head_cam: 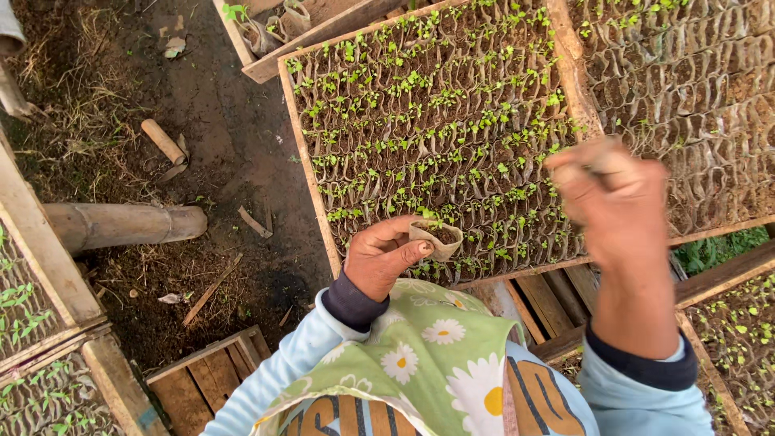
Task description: The person handles small seedlings in a nursery setting, picking them from a wooden tray and placing them into small biodegradable bags. The person works with multiple trays of seedlings, carefully separating and bagging individual plants by hand.
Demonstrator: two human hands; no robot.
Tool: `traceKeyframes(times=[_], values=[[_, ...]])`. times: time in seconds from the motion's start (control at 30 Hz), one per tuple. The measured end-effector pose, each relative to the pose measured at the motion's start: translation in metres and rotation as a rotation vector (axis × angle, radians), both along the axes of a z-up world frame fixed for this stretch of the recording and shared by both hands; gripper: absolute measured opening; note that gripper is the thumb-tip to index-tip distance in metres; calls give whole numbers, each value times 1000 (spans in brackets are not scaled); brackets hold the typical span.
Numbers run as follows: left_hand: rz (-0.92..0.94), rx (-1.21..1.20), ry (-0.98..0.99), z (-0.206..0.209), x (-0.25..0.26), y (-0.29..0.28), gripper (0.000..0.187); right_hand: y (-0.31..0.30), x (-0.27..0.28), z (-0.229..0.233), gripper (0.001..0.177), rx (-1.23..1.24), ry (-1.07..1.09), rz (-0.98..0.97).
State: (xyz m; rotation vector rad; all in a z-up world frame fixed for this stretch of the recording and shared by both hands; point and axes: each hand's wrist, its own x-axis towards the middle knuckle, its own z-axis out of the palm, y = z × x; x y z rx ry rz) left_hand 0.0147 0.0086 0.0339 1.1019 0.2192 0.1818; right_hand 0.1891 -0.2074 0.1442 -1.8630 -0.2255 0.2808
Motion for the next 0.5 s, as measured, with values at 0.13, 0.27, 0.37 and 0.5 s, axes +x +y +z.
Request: traceKeyframes(times=[0.13,0.27,0.37,0.5], values=[[-7,3,8,1,-3,-2,30,46,-22,17,37,-5,-134,636],[-16,79,-19,-2,-6,-2,27,69,-33,15,36,-97,-179,746],[110,-116,41,-15,-7,-9,33,81,-41,23,26,-87,70,712],[120,-141,16,-26,-7,-10,34,82,-44,10,20,5,1,643]])
